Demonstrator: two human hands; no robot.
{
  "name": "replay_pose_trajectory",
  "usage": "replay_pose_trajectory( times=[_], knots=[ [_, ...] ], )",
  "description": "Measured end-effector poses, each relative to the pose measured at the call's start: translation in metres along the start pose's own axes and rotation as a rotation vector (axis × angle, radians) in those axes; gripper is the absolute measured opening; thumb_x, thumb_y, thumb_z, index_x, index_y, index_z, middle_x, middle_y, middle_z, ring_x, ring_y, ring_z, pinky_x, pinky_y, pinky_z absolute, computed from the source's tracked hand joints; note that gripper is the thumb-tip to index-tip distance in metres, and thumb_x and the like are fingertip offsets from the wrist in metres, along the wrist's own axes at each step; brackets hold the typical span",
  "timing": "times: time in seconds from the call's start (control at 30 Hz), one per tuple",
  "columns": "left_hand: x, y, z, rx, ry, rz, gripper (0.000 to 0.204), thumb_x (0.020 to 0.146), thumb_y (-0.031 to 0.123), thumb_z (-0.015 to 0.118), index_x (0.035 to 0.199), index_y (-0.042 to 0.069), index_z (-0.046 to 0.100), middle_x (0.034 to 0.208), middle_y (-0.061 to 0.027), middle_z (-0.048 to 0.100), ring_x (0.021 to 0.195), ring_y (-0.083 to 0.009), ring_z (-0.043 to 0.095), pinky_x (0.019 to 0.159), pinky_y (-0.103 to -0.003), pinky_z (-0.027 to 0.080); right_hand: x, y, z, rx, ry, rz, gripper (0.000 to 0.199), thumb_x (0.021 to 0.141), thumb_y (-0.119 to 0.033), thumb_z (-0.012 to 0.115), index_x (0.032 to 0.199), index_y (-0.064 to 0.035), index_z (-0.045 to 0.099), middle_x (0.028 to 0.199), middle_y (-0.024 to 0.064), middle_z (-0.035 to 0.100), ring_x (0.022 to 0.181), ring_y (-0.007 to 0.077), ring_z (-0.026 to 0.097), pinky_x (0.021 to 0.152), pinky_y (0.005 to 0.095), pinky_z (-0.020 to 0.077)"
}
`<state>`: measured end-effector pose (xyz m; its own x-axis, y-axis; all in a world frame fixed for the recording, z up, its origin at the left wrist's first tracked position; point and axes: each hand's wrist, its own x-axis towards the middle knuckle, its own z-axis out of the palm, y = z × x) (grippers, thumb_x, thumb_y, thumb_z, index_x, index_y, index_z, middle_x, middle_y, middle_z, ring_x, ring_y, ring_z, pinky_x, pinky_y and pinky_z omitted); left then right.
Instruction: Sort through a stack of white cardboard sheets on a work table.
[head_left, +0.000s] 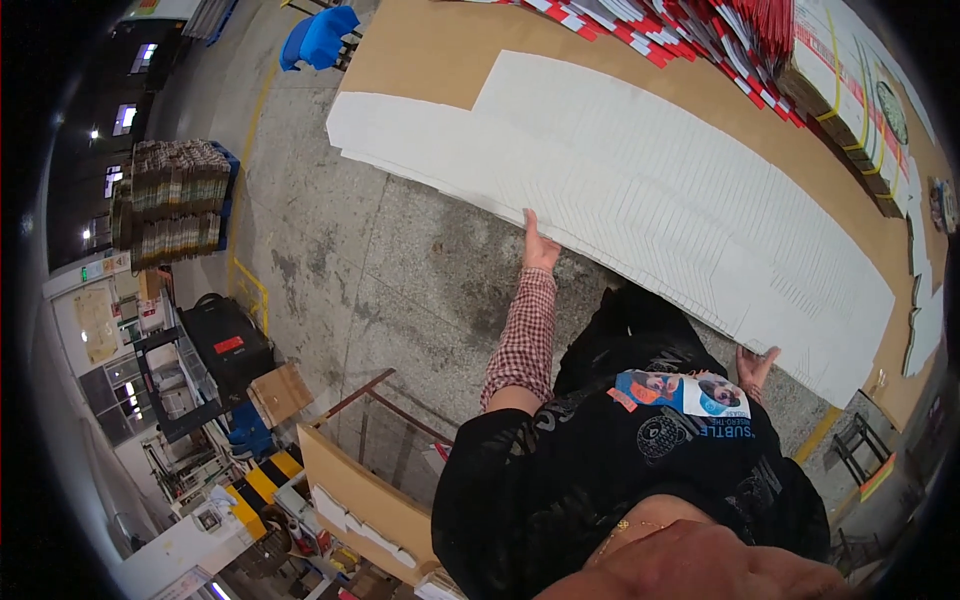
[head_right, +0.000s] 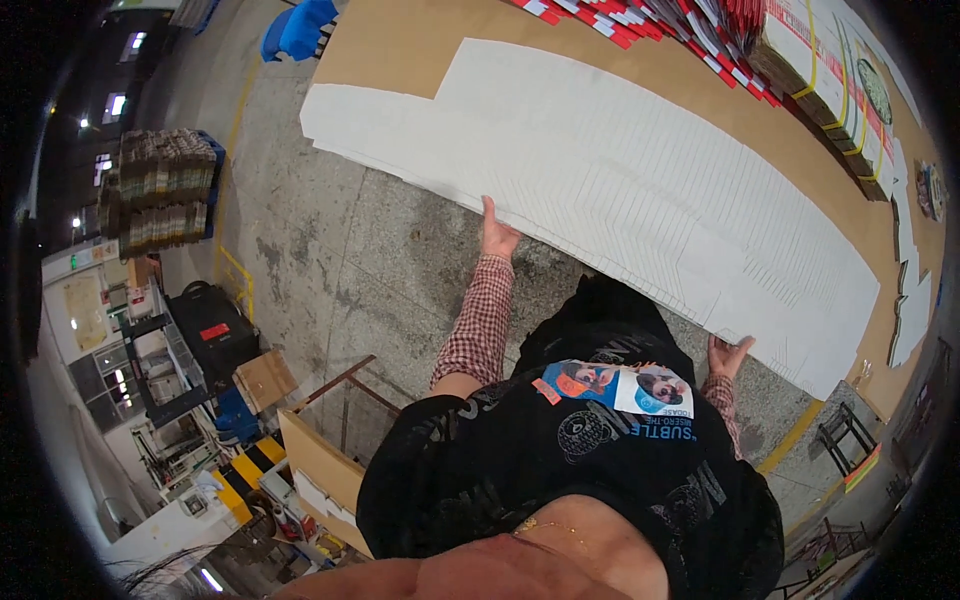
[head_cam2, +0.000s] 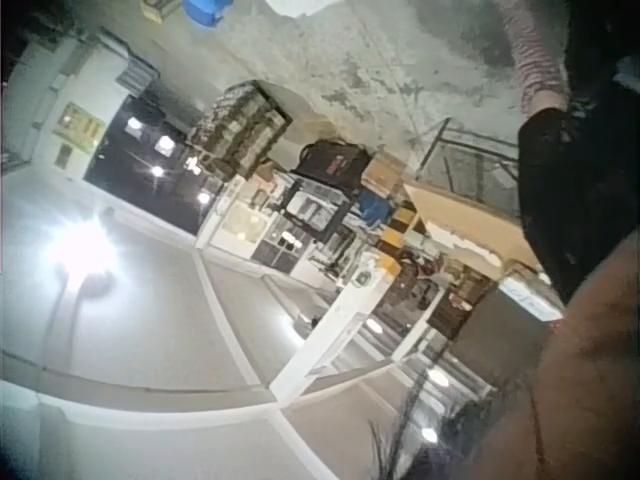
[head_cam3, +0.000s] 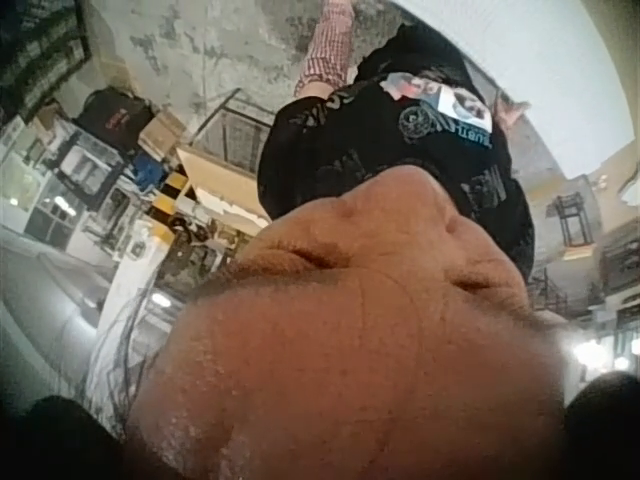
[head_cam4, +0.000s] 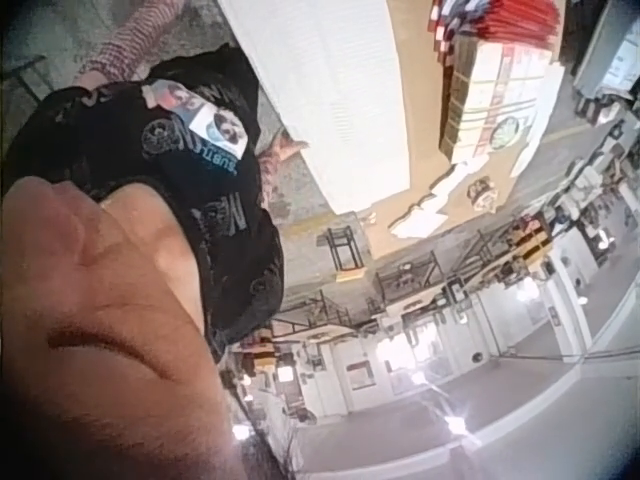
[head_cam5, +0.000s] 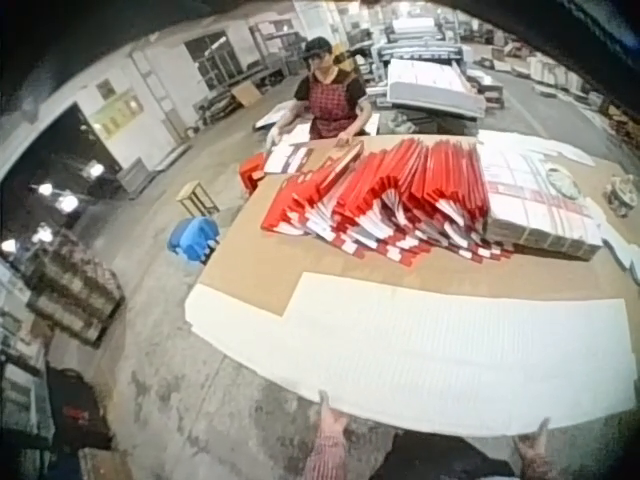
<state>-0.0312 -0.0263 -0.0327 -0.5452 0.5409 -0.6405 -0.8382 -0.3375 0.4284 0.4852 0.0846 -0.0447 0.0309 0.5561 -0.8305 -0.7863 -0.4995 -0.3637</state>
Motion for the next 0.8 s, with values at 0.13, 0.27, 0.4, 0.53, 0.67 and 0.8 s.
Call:
replay_pose_trajectory(
  times=[0.13,0.27,0.4,0.53,0.67,0.8],
  knots=[
    [-0.007,-0.003,0.009,0.071,-0.015,0.018,0.059,0.076,0.037,0.063,0.121,0.005,0.042,0.117,-0.0087,0.051,0.107,-0.0264,0.048,0.09,-0.042,0.038,0.026,0.005,-0.015,-0.341,-0.241,-0.229,0.07,0.078,-0.007,0.061,0.136,-0.0163,0.022,0.115,0.0046,0.044,0.09,0.0171,0.048,0.073,0.0272,0.0428],
    [-0.004,-0.008,0.012,0.07,0.022,0.028,0.051,0.079,0.026,0.061,0.119,0.001,0.043,0.117,-0.0109,0.05,0.108,-0.0263,0.047,0.092,-0.041,0.038,0.035,-0.008,-0.035,-0.366,-0.198,-0.171,0.072,0.075,0.008,0.054,0.136,-0.0158,0.022,0.112,0.0011,0.043,0.088,0.0142,0.046,0.065,0.0225,0.0419],
    [-0.005,-0.004,0.016,0.066,0.049,0.091,0.052,0.079,0.025,0.06,0.121,0.0,0.041,0.12,-0.0104,0.048,0.111,-0.0258,0.045,0.094,-0.04,0.035,0.049,-0.012,-0.036,-0.126,-0.104,-0.012,0.042,0.076,-0.029,0.066,0.11,-0.0073,0.053,0.106,0.0052,0.058,0.096,0.0203,0.055,0.081,0.0318,0.0461],
    [-0.005,0.005,0.015,0.056,0.095,0.093,0.054,0.078,0.023,0.062,0.121,-0.001,0.04,0.121,-0.0106,0.047,0.111,-0.026,0.044,0.094,-0.039,0.034,0.053,-0.003,-0.046,-0.289,-0.229,-0.157,0.04,0.076,-0.026,0.066,0.109,-0.0062,0.054,0.106,0.0056,0.058,0.096,0.02,0.055,0.081,0.0325,0.046],
    [0.006,0.032,0.015,0.056,0.061,0.097,0.056,0.078,0.023,0.062,0.122,-0.001,0.039,0.124,-0.0106,0.044,0.113,-0.0257,0.041,0.095,-0.039,0.033,0.053,0.023,-0.029,-0.336,-0.163,-0.223,0.042,0.075,-0.026,0.067,0.109,-0.005,0.054,0.106,0.0058,0.058,0.095,0.0198,0.055,0.08,0.0328,0.0466],
    [0.019,0.072,0.005,0.029,0.095,0.119,0.052,0.079,0.021,0.061,0.121,-0.002,0.04,0.121,-0.0114,0.047,0.11,-0.0259,0.045,0.092,-0.038,0.036,0.032,0.061,0.022,-0.201,-0.025,-0.041,0.042,0.074,-0.03,0.068,0.106,-0.0067,0.055,0.101,0.005,0.06,0.088,0.0182,0.057,0.072,0.0299,0.0475]
  ],
)
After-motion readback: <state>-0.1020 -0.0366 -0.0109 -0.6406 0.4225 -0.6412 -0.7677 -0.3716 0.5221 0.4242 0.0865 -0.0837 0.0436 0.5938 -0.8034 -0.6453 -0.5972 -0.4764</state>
